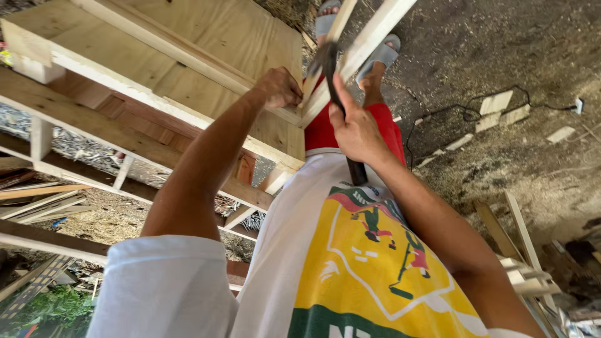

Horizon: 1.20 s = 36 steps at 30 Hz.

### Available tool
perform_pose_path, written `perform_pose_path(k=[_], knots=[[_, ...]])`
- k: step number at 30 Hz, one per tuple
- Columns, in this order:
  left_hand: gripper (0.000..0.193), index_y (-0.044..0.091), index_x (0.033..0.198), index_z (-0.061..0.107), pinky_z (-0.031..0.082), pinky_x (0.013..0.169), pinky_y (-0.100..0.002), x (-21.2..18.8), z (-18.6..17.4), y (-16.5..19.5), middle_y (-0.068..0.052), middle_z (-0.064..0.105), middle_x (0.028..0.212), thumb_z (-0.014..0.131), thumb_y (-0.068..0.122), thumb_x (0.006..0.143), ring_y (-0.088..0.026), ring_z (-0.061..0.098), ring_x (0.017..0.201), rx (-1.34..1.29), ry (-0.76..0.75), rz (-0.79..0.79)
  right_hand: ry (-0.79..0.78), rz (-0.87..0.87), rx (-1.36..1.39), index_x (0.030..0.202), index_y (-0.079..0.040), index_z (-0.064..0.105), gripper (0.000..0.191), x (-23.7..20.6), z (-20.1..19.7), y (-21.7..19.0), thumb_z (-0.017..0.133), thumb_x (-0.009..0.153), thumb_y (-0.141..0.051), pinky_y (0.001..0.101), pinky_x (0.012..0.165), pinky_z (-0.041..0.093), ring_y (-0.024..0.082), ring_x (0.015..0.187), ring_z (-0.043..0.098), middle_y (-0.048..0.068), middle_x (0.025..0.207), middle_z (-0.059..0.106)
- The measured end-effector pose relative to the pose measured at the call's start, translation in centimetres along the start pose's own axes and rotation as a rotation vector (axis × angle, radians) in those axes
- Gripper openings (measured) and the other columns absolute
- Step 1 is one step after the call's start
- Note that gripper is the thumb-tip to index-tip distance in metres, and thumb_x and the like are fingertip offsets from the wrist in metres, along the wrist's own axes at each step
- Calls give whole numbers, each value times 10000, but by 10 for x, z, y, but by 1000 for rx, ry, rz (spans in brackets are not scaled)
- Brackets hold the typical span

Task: The person assembles a wooden furniture frame by positioning wooden planks and securing them with nails. They use a hammer to drive nails into the joints and occasionally use a nail gun to fasten pieces together.

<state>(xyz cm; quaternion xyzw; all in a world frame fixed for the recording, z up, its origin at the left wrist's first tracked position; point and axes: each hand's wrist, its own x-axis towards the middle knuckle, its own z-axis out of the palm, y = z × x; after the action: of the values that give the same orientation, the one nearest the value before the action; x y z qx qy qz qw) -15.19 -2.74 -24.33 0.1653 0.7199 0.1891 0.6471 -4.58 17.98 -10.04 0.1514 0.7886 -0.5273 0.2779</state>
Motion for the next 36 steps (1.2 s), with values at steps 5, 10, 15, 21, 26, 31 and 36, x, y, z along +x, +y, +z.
perform_pose_path(k=[5,10,15,21,26,31,36], knots=[[206,200,964,840,569,843,-332,-6,-10,3,-33,797,1011,813,195,760,-199,732,938,21,-44,-43,-119,421,330,1652,-200,247,597,9,-20,-8,505,1114,-209,433,871,486,360,1091,551,253,1262,546],[204,163,979,820,586,798,-335,-7,-7,4,-66,791,999,810,222,784,-218,763,887,-83,-72,-14,247,71,205,1643,-219,264,573,5,-14,-10,494,1118,-214,364,692,497,242,859,562,173,1031,559],[171,128,919,826,558,804,-358,6,-5,4,-101,780,975,811,247,797,-266,731,901,132,-104,96,-99,181,157,1635,-238,281,551,10,-8,-14,483,1122,-219,295,513,507,124,626,573,92,800,572],[293,113,1015,814,551,896,-430,9,-25,-15,-114,765,1109,733,314,818,-325,711,1018,388,-95,-13,240,162,289,1687,-199,247,658,18,-64,-13,483,1087,-73,277,445,468,88,593,532,40,871,595],[476,22,1065,756,537,897,-468,-6,-42,-20,-160,713,1144,723,468,902,-361,677,1056,422,-141,-234,-9,143,301,1692,-204,268,562,22,-15,-25,492,1185,-111,271,457,459,107,557,510,76,839,592],[452,34,1094,762,536,932,-456,-6,-40,-13,-161,713,1195,729,433,884,-337,678,1103,444,-131,-234,-62,379,323,1621,-217,349,549,27,-34,-25,518,1109,-114,267,414,464,100,553,517,49,974,669],[473,15,1126,760,555,943,-445,-4,-39,-19,-169,745,1209,706,434,914,-331,718,1106,401,-166,-298,416,-111,210,1661,-240,177,573,18,-39,-25,393,1159,-67,243,581,553,68,657,577,2,856,603]])
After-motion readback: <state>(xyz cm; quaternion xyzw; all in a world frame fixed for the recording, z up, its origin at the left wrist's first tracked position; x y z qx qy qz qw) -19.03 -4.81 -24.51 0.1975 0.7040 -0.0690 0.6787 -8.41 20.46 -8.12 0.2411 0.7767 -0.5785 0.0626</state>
